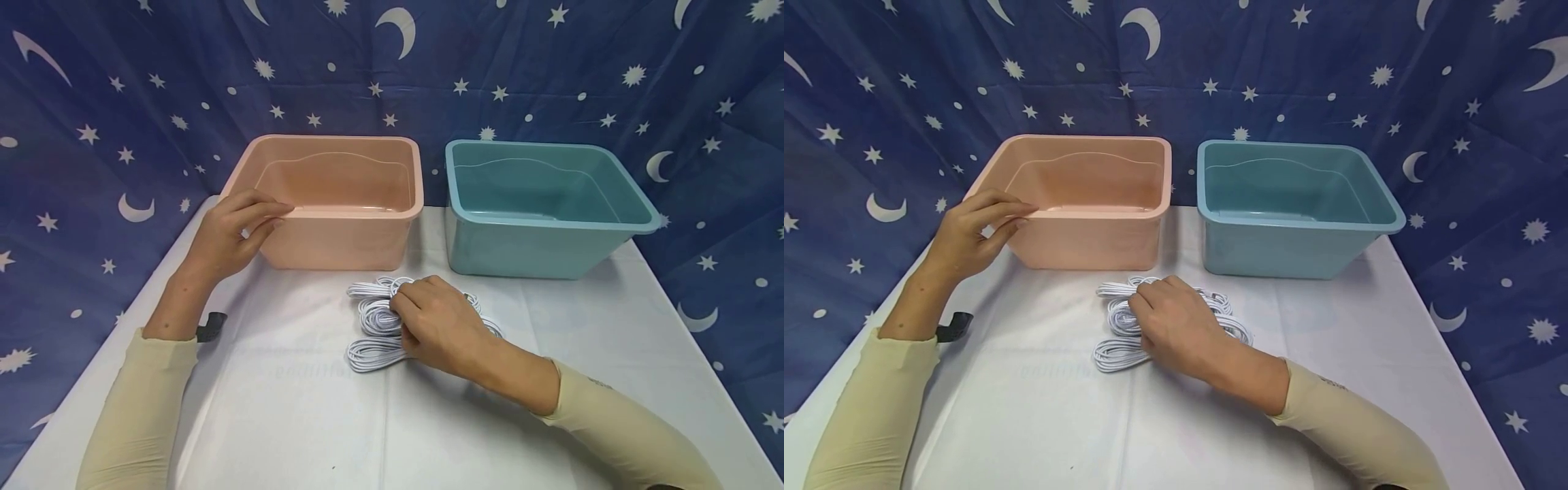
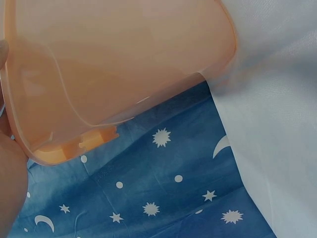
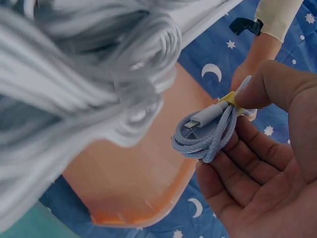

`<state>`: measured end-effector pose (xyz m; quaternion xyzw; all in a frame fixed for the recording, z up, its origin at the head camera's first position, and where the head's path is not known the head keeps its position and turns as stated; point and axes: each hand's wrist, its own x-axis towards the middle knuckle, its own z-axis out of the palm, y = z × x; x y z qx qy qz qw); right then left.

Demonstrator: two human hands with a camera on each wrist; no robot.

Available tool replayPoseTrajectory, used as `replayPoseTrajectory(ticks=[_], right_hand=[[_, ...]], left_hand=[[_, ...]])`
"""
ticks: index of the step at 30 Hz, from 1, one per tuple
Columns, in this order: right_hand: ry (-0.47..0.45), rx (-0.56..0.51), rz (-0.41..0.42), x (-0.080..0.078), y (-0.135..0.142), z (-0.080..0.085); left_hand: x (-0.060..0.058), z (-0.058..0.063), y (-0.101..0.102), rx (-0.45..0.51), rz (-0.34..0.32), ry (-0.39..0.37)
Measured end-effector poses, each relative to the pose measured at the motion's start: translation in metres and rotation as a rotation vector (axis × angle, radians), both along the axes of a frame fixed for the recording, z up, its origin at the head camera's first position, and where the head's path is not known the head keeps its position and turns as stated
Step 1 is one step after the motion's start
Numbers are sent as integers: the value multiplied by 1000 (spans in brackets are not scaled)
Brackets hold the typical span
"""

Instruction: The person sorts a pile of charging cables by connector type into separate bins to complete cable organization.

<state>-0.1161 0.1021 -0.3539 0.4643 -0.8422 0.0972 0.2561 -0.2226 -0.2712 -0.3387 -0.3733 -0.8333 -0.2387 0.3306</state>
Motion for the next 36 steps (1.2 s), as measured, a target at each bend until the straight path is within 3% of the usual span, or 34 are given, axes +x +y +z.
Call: replayPoseTrajectory(ticks=[20, 36], right_hand=[[110, -62, 35, -35, -11, 58], [139, -117, 10, -73, -29, 85]], left_hand=[[1, 0, 0, 8, -37, 33], [0, 0, 0, -3, -30, 35]])
